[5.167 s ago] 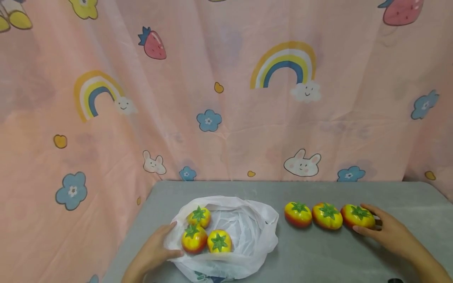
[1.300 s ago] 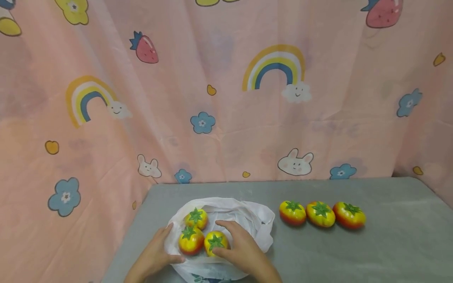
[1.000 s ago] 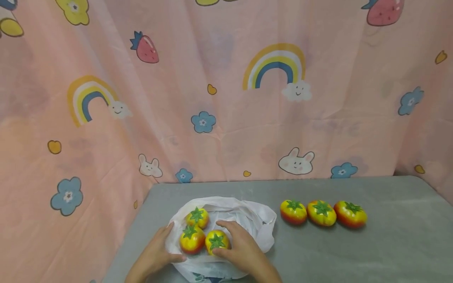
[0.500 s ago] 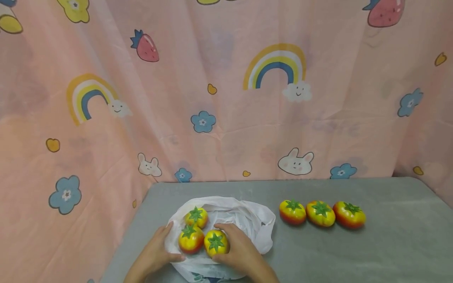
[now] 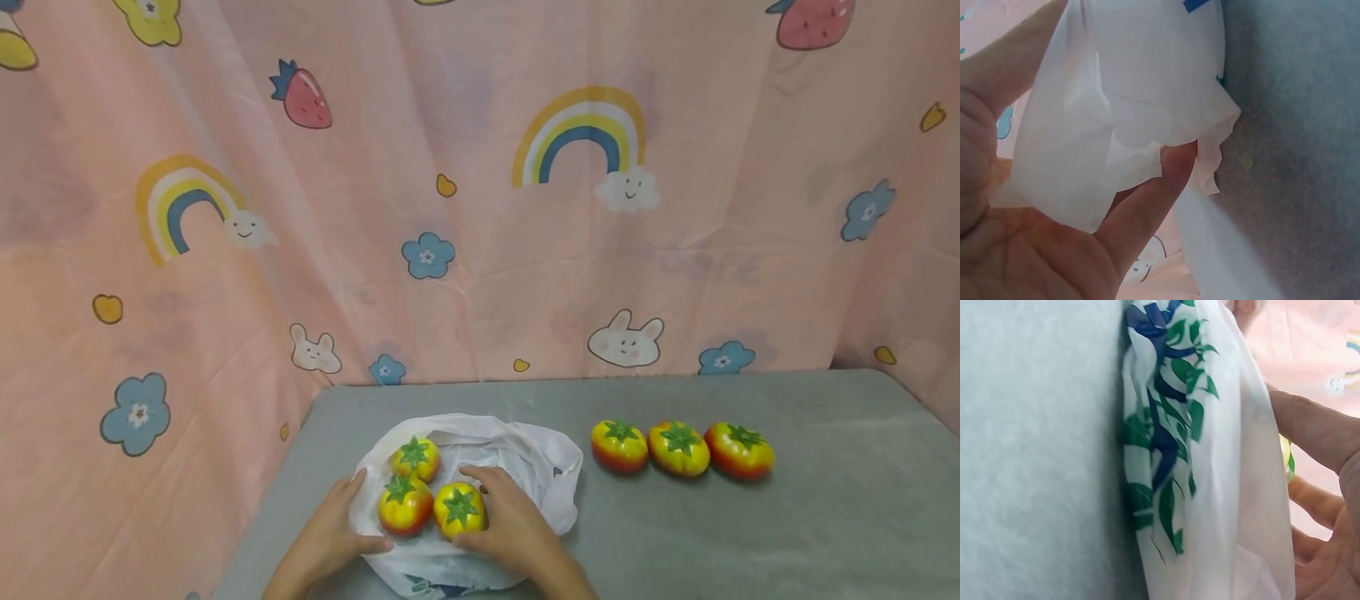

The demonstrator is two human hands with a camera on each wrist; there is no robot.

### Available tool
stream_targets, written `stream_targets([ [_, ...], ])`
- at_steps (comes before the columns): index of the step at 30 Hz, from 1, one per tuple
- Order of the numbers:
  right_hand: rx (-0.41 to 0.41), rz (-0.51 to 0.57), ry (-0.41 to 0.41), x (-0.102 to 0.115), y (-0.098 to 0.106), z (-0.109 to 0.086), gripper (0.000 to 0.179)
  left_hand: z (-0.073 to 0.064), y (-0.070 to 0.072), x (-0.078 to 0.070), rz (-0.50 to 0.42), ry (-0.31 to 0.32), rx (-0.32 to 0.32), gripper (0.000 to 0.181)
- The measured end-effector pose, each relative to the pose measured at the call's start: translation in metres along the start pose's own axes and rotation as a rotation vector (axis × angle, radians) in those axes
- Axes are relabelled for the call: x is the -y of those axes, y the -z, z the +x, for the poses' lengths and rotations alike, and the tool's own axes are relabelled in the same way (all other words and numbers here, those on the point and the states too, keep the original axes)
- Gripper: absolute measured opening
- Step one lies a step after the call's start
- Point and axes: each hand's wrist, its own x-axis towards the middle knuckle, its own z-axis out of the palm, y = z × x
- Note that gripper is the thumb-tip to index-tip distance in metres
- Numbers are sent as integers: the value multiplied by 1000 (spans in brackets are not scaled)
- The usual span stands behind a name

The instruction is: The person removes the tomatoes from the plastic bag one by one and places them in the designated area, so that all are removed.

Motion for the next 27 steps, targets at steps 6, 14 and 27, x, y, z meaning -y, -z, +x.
stream_targets([
  [6,20,37,-20,0,7,1,80,2,0,-1,6,12,0,118],
  [14,66,57,38,-3,1,1,76,1,-1,0,14,-3,-6,117],
  [27,93,44,-14,-2,-7,2,80,0,-2,1,21,-7,-5,115],
])
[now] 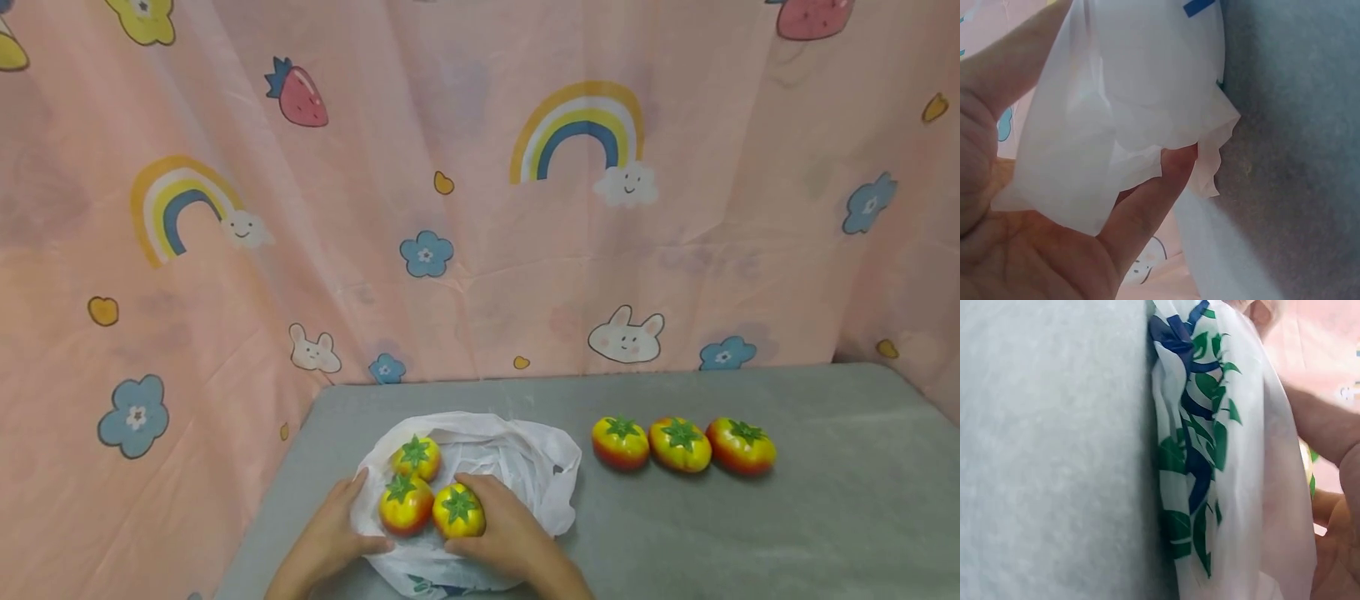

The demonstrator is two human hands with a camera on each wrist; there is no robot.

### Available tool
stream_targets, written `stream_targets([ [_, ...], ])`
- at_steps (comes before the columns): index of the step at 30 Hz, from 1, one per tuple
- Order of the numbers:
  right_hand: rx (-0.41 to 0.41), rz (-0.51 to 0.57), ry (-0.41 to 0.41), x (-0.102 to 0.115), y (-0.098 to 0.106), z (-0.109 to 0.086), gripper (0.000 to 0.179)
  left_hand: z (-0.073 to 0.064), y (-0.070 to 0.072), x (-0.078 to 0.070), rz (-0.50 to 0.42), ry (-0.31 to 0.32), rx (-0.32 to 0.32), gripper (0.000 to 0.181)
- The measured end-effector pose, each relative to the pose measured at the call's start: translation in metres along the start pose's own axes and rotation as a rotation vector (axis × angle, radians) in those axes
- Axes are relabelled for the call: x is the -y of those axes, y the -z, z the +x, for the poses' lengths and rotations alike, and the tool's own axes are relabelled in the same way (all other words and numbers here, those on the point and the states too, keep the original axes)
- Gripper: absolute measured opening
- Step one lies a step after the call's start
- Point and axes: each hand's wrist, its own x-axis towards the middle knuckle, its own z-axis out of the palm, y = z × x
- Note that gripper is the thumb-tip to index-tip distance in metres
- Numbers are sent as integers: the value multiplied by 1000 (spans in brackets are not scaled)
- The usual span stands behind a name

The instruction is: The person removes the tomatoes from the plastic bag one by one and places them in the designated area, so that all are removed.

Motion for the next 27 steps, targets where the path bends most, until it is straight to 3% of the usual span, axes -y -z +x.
stream_targets([
  [5,-55,-4,-14,0,1,-1,79,1,-1,-2,4,25,10,115],
  [12,-105,-2,-20,-3,10,-1,80,1,0,1,17,-20,1,115],
  [19,-97,-6,12,-7,11,0,75,1,0,2,17,3,0,116],
  [27,-93,-10,-11,-3,14,-2,76,1,-1,2,17,-22,-1,114],
])
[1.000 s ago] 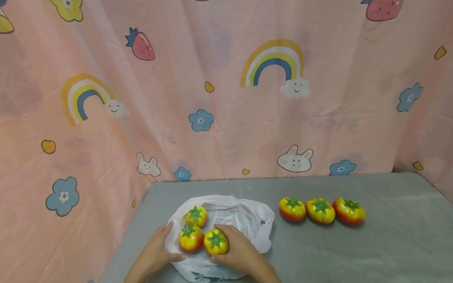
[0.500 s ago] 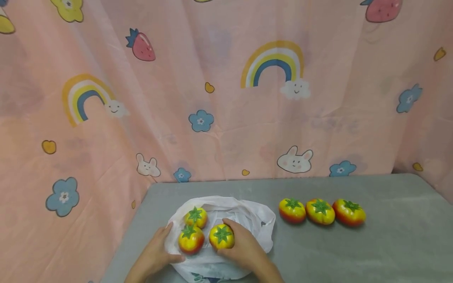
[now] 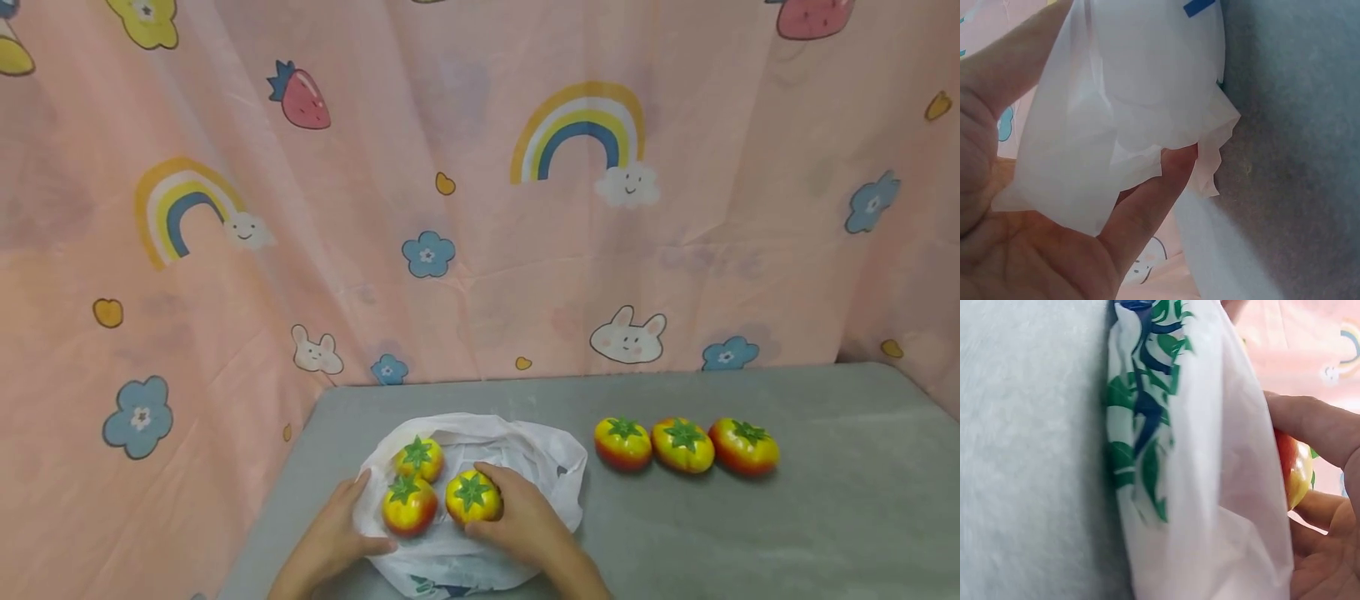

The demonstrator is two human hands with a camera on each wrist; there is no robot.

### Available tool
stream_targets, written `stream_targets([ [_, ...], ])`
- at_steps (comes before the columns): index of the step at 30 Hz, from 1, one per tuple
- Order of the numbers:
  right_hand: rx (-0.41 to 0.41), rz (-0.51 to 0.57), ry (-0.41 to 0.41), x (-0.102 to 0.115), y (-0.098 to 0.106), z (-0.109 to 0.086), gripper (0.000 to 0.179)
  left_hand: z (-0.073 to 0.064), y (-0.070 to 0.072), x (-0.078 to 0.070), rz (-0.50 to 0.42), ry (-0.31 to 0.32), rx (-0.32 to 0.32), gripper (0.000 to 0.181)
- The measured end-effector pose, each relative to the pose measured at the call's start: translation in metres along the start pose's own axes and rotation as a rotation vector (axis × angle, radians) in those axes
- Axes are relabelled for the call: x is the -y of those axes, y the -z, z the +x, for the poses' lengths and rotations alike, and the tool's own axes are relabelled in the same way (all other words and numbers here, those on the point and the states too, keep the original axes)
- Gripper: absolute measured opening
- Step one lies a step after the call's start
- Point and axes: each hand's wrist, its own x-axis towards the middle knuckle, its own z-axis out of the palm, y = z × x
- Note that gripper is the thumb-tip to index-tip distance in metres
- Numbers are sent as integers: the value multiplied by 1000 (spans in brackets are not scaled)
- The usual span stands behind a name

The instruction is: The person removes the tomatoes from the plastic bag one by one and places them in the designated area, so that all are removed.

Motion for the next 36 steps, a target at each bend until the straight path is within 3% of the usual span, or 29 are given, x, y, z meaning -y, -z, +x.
stream_targets([
  [17,-68,-28,-9,9,36,-34,76,0,0,-3,-6,42,4,115],
  [27,-52,-16,-156,7,52,-49,79,0,-4,-3,-12,29,3,115],
  [36,-42,21,-222,-4,57,-61,81,-2,-2,-1,5,-4,14,115],
])
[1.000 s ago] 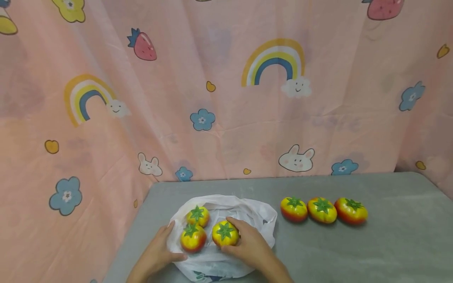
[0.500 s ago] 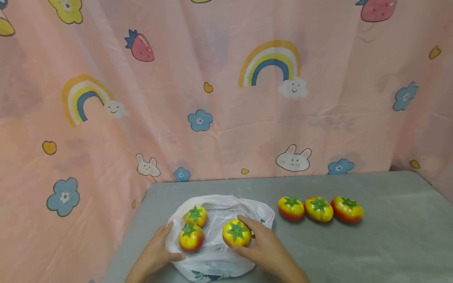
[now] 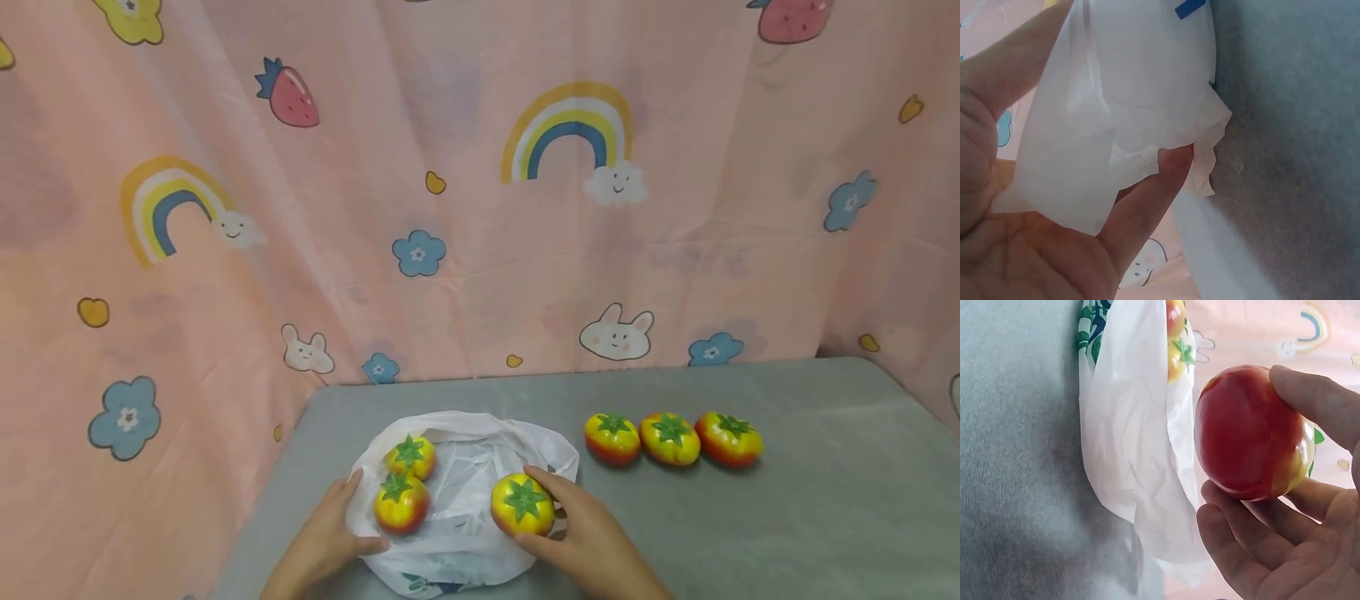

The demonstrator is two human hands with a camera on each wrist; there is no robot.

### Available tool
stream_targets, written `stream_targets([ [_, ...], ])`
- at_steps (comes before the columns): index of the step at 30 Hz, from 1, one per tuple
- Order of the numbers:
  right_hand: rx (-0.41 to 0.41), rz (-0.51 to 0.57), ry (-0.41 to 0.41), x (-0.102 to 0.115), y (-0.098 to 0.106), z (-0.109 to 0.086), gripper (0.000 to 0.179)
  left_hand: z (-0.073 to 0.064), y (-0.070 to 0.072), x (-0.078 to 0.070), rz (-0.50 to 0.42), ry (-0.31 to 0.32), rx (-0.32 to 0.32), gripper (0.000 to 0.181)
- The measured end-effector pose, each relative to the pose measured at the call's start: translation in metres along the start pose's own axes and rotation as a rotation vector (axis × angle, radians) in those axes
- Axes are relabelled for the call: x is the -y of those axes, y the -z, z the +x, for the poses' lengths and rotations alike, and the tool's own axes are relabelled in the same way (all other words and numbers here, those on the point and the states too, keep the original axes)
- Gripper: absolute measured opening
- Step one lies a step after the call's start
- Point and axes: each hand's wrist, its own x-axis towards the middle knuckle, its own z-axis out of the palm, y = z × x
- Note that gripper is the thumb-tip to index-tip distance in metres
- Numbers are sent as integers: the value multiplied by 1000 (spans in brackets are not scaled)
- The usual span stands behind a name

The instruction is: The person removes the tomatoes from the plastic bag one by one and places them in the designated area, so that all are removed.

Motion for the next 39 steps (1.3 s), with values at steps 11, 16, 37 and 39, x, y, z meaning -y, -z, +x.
stream_targets([
  [11,-39,-29,37,5,10,-7,83,-1,1,3,-2,-14,-1,116],
  [16,-67,-51,5,4,21,-9,84,-2,1,4,2,-8,4,116],
  [37,-87,-55,10,-12,36,-7,89,-1,1,2,-26,-21,-9,115],
  [39,-97,-61,10,-14,38,-8,89,-1,1,1,-22,-13,-6,116],
])
